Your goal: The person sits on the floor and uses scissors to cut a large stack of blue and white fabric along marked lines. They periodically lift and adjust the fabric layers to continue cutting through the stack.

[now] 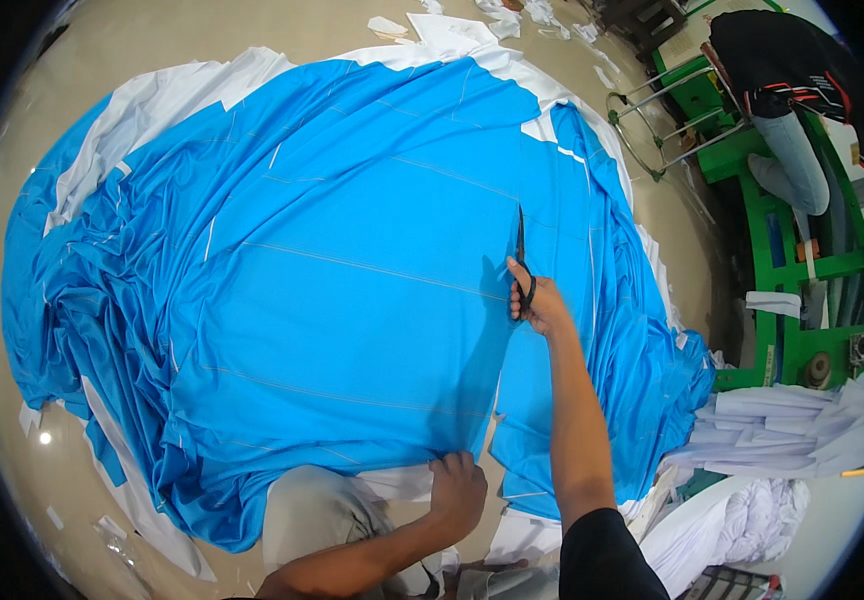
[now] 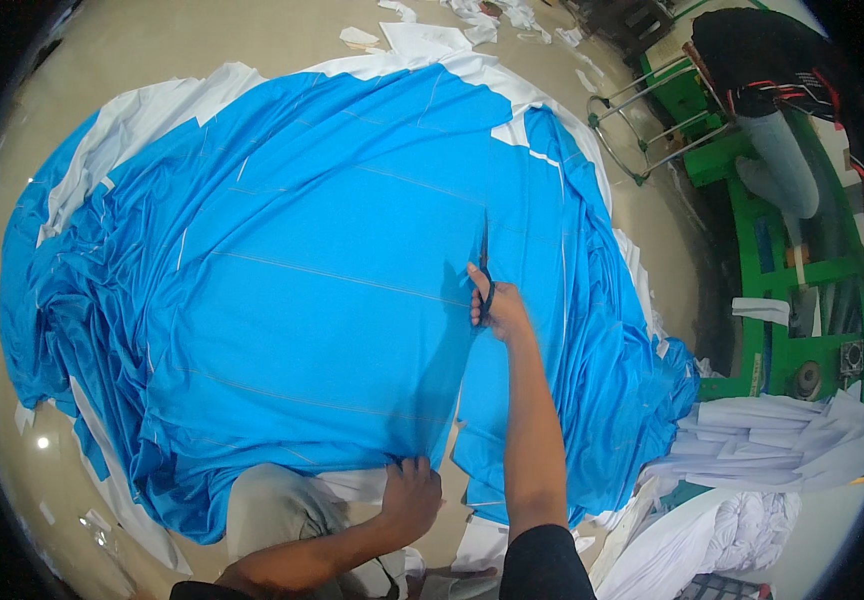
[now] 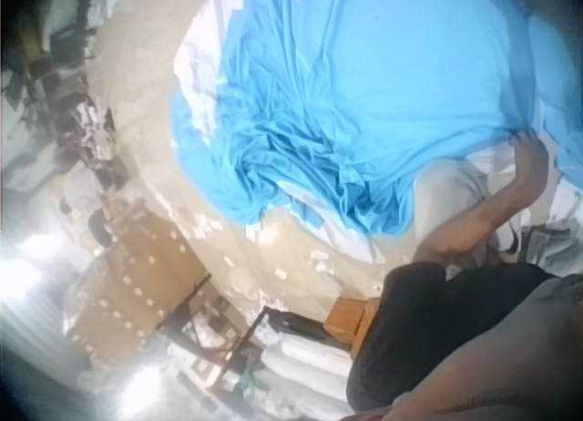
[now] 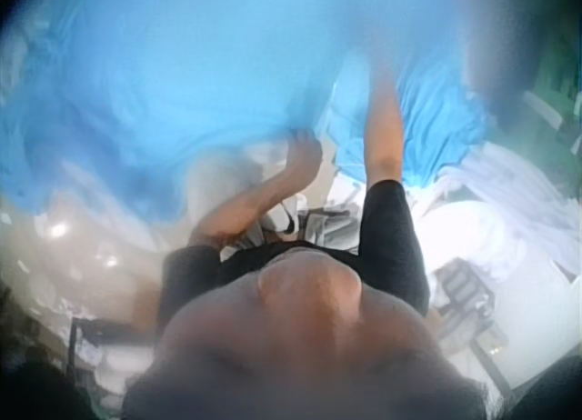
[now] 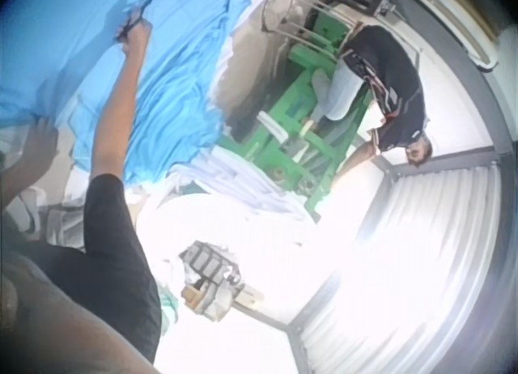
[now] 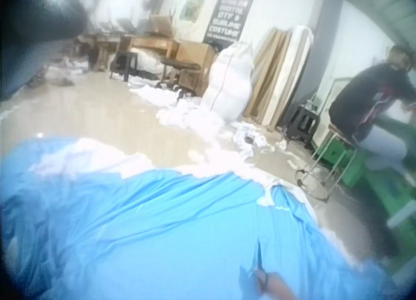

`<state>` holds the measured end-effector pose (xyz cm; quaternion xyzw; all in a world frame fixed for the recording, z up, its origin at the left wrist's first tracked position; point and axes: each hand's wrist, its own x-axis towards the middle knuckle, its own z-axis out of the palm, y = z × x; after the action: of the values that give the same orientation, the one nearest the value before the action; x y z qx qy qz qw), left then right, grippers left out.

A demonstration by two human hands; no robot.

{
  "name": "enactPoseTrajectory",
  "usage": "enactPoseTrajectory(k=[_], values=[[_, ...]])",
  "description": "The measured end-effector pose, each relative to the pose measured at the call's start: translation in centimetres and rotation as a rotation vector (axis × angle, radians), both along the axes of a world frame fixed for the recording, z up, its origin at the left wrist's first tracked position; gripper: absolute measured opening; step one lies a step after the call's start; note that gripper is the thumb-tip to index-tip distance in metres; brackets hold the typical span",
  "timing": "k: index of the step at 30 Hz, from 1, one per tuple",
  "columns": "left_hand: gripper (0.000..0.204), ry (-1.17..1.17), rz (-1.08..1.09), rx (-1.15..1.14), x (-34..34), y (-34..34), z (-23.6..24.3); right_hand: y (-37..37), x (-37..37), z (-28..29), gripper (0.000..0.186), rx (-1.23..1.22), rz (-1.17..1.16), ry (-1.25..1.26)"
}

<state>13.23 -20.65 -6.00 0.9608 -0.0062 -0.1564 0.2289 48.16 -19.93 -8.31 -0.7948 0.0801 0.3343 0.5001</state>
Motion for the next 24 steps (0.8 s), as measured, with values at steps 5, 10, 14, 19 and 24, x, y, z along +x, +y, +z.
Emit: enactPoseTrajectory(k=[5, 10, 14, 19, 24], values=[[0.031, 0.044, -0.011, -0.083, 0.1, 0.4, 0.4, 0.4, 0.9, 0.5, 0.059, 0.023, -0.038, 0.044], [0.046, -0.011, 0.022, -0.027, -0.2, -0.1, -0.4, 1.1, 2.4, 0.5, 0.060, 0.078, -0.026, 0.050], [0.047, 0.000, 0.014, -0.050, 0.1, -0.1, -0.3, 1.0, 2.4, -0.3, 0.057, 0.015, 0.011, 0.003], [0.046, -0.011, 0.036, -0.064, -0.1, 0.2, -0.5, 2.2, 3.0, 0.9, 0.052, 0.041, -0.056, 0.059], [0.047, 0.018, 0.016, -0.087, 0.2, 0.2, -0.3, 2.0, 5.2, 0.3, 0.059, 0.037, -0.009, 0.032]])
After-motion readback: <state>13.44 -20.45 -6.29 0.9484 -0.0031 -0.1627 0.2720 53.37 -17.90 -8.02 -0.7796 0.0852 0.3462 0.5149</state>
